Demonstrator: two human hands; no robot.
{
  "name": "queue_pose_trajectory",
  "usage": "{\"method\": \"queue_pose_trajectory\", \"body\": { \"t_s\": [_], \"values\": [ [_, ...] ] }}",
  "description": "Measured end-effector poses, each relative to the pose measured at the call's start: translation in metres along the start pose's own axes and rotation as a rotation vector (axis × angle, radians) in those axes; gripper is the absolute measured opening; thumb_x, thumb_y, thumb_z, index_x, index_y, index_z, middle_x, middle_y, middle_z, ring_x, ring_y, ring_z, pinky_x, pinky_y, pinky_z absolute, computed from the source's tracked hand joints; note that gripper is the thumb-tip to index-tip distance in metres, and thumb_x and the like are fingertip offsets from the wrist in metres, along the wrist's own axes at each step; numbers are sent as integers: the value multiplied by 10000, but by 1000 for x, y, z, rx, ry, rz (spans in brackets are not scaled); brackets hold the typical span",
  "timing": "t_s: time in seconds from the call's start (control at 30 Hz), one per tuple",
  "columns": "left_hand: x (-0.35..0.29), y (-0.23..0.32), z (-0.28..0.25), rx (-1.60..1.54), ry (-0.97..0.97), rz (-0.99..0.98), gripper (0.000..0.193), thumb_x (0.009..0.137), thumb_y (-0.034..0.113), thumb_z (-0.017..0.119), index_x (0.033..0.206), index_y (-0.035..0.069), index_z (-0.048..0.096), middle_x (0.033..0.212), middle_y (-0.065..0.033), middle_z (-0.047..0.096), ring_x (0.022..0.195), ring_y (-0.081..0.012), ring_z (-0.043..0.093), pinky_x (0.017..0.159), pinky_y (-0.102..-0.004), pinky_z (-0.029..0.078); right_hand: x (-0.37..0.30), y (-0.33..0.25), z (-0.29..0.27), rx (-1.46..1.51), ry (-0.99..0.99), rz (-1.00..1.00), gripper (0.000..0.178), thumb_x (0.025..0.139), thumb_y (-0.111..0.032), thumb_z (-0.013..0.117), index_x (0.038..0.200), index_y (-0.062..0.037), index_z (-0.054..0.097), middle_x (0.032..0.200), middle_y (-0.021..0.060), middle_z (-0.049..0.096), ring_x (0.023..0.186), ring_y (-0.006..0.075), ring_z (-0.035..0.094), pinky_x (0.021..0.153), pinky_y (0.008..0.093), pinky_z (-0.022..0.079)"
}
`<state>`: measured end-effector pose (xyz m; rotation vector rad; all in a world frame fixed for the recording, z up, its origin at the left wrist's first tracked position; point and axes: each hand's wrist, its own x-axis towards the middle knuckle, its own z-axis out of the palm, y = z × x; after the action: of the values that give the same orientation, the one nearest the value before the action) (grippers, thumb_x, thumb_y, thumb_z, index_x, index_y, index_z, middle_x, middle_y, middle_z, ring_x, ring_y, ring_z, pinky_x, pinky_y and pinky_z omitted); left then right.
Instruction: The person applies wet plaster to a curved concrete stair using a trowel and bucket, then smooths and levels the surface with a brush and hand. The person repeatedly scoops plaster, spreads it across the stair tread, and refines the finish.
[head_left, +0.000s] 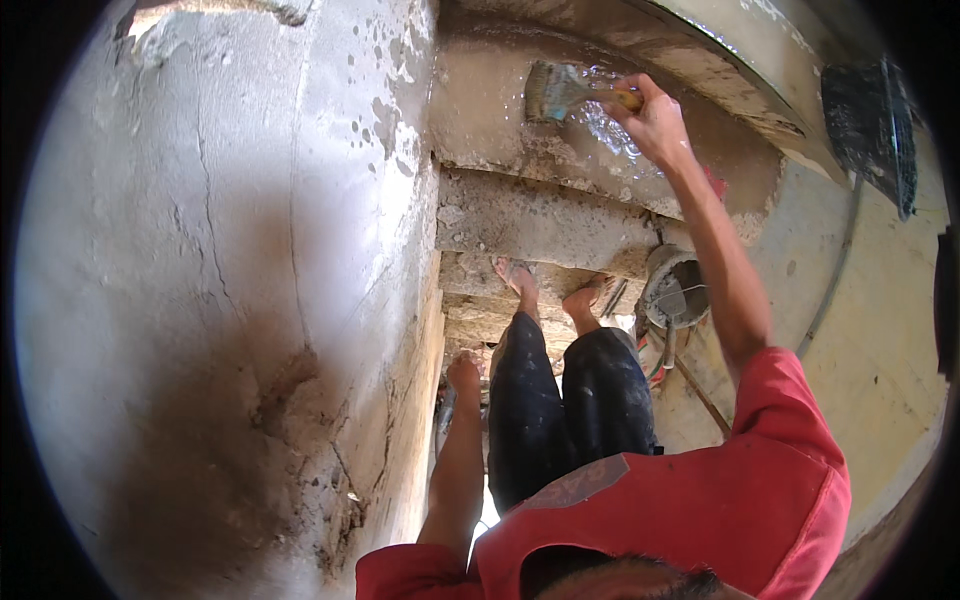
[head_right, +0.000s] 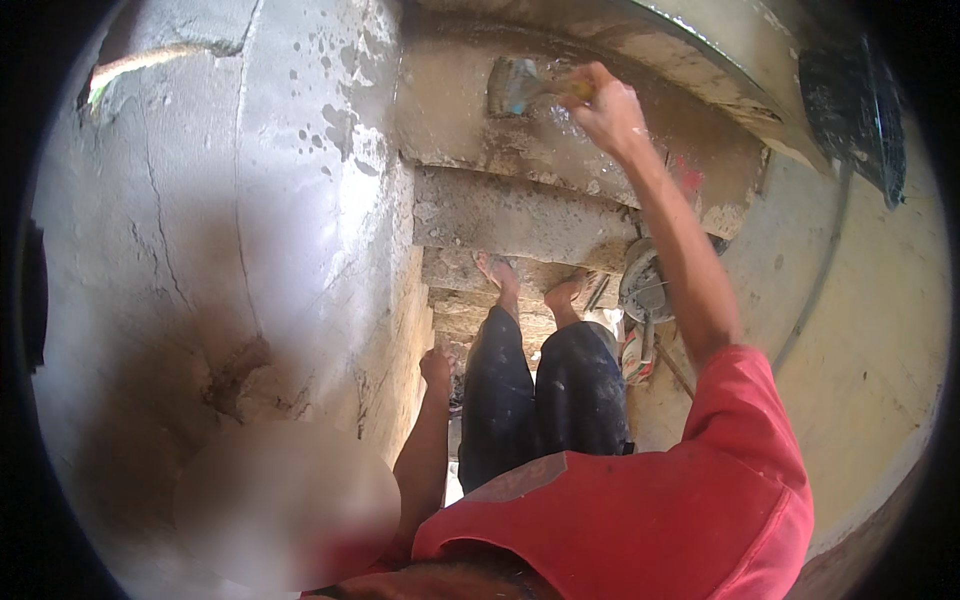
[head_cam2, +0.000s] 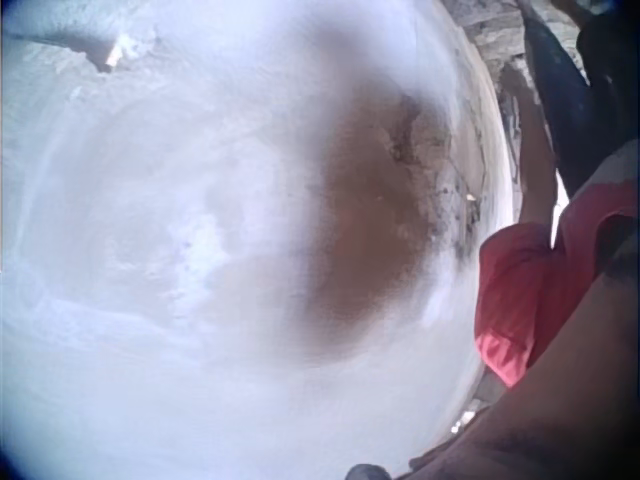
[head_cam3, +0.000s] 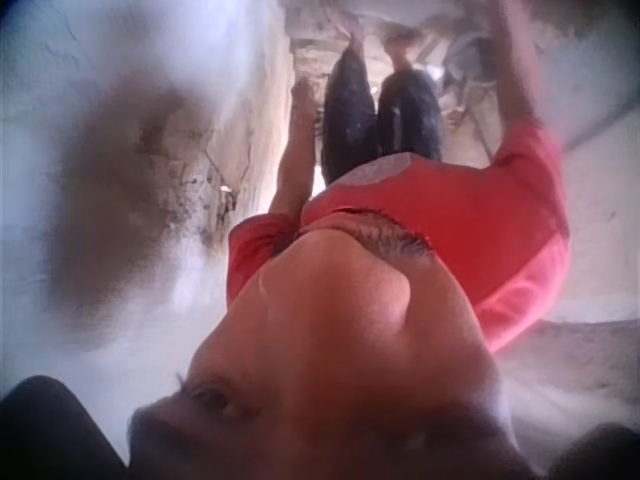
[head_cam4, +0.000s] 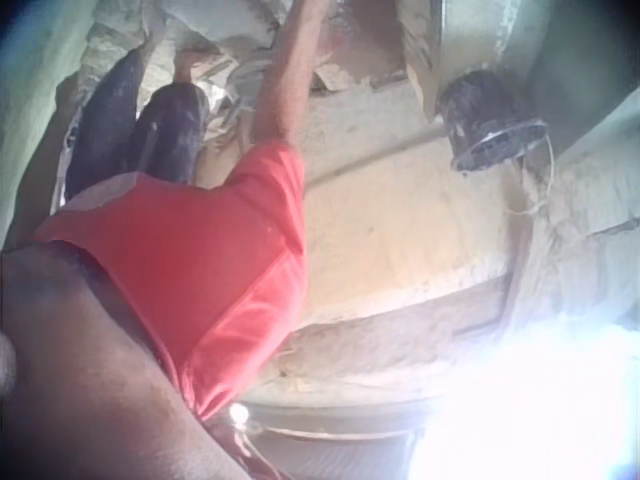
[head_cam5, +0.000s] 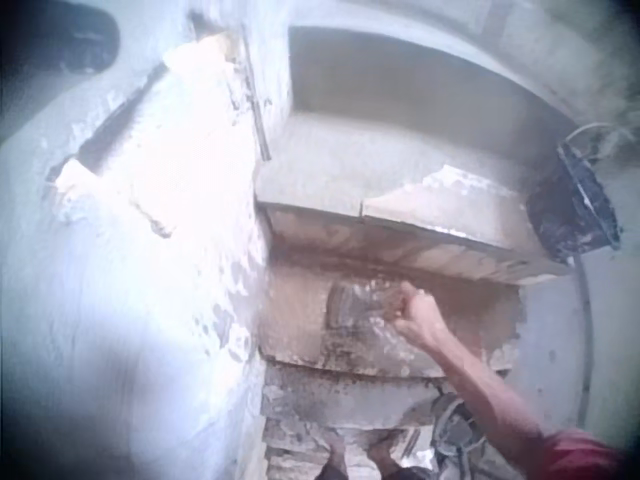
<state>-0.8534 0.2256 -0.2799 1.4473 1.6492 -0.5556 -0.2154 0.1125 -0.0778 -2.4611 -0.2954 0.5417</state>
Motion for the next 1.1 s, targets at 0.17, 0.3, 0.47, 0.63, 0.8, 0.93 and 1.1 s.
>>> {"method": "queue_pose_trajectory", "body": {
  "t_s": [0.17,0.3,0.47,0.63,0.8,0.93,1.1],
  "values": [
    [-31,77,6,-424,-171,-244,281,1075,264,559,1209,30,636,1006,-105,727,772,-193,677,672,-335,557,9,-80,87,-126,72,-25,404,944,-436,701,1208,-130,693,972,185,754,874,312,759,779,441,620],
    [-23,165,12,-380,-307,107,301,1074,292,579,1212,36,658,1060,-107,718,859,-198,682,745,-333,552,13,-108,133,263,78,-75,297,886,-308,726,1106,-112,760,981,168,790,872,320,770,810,417,634],
    [-42,246,31,-387,-321,226,308,1064,319,611,1212,56,672,1033,-90,709,847,-178,664,751,-299,523,4,-35,115,631,131,62,250,882,-215,731,1115,-157,801,1048,97,804,936,218,762,846,372,620],
    [-46,272,56,-380,-298,401,224,1057,189,615,1196,31,691,1029,-76,700,899,-173,672,789,-290,540,-22,183,-12,556,469,251,207,915,-159,770,1115,-111,797,1003,42,778,790,102,696,716,272,600],
    [-87,296,185,-129,-268,591,206,1013,191,656,1128,35,725,982,-89,702,919,-207,677,838,-302,548,-86,345,-134,534,789,463,284,879,-201,786,1149,-114,788,932,91,786,819,164,734,754,331,579],
    [-164,353,304,-327,-716,181,458,1039,267,657,1412,11,582,1195,-102,660,1049,-213,687,828,-372,593,-132,370,-156,78,842,358,279,885,-219,776,1159,-167,786,979,128,790,880,210,756,816,360,578],
    [-222,421,378,-637,-741,-186,566,1038,386,670,1454,35,517,1379,-131,589,1209,-297,627,1027,-485,529,-158,358,-146,-1,759,283,285,894,-228,768,1175,-179,774,1046,144,788,980,275,772,848,367,581]
  ]
}}
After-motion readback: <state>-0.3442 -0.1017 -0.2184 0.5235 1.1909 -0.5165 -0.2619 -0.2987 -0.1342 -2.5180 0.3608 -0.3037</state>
